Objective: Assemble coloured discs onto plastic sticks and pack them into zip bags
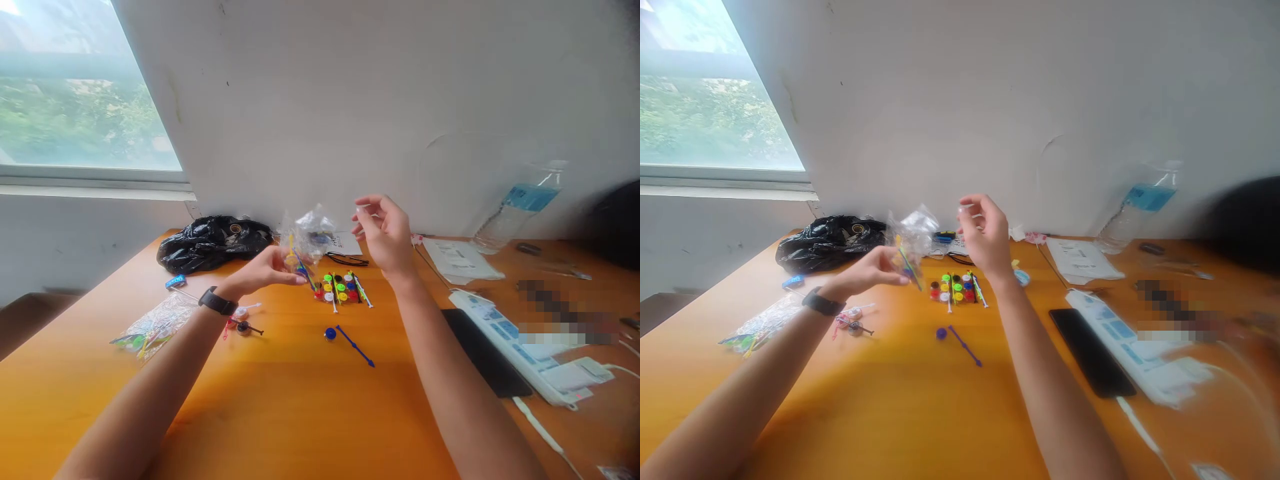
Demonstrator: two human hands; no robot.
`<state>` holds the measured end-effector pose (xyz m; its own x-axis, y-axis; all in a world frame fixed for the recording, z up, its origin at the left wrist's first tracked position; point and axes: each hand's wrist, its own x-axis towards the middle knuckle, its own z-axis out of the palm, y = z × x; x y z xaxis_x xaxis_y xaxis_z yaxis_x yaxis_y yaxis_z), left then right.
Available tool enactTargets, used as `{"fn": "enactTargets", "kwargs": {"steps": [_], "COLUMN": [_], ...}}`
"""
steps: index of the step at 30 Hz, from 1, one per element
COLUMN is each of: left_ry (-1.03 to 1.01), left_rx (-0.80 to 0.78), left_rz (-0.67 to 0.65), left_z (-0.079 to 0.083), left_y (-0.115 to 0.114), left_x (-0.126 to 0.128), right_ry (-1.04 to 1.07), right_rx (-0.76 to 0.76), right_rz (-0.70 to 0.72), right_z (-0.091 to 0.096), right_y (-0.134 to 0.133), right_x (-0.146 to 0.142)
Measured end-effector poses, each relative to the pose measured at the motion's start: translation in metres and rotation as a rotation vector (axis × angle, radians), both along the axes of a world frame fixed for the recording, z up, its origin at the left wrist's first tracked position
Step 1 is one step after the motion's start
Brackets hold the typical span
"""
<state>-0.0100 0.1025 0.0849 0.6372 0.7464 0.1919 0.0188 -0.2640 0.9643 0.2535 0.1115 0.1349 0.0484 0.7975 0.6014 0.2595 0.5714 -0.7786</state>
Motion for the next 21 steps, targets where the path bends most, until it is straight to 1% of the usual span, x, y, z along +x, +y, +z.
{"fn": "enactTargets", "kwargs": {"steps": [2,3,4,6,8,10,11,13,15,17,19,21], "left_ry": [-0.069,-0.094,-0.113,-0.146,-0.165,-0.162,-0.154,-0.147,-0.137,-0.107,-0.063,-0.028], "left_rx": [0.004,0.006,0.003,-0.012,-0.025,-0.033,-0.042,-0.065,-0.078,-0.064,-0.034,-0.016], "left_rz": [0.16,0.232,0.295,0.385,0.429,0.441,0.444,0.452,0.455,0.456,0.46,0.465], "left_z": [0.004,0.006,0.007,0.009,0.009,0.007,0.006,0.004,0.002,0.0,-0.002,-0.003], "left_y": [0.006,0.009,0.012,0.016,0.02,0.022,0.023,0.025,0.027,0.028,0.029,0.029], "left_x": [-0.015,-0.022,-0.028,-0.037,-0.043,-0.045,-0.046,-0.046,-0.046,-0.046,-0.047,-0.048], "right_ry": [-0.014,-0.072,-0.163,-0.399,-0.631,-0.8,-0.852,-0.941,-0.99,-0.976,-0.917,-0.851], "right_rx": [-0.022,-0.047,-0.074,-0.163,-0.28,-0.368,-0.378,-0.338,-0.292,-0.278,-0.283,-0.271], "right_rz": [-0.074,-0.068,-0.019,0.166,0.33,0.438,0.469,0.536,0.554,0.54,0.511,0.481], "right_z": [-0.012,-0.02,-0.028,-0.046,-0.065,-0.082,-0.089,-0.099,-0.104,-0.102,-0.093,-0.079], "right_y": [0.01,0.013,0.013,0.005,-0.012,-0.033,-0.043,-0.057,-0.063,-0.06,-0.054,-0.047], "right_x": [-0.005,-0.011,-0.02,-0.043,-0.07,-0.096,-0.107,-0.123,-0.132,-0.134,-0.129,-0.119]}}
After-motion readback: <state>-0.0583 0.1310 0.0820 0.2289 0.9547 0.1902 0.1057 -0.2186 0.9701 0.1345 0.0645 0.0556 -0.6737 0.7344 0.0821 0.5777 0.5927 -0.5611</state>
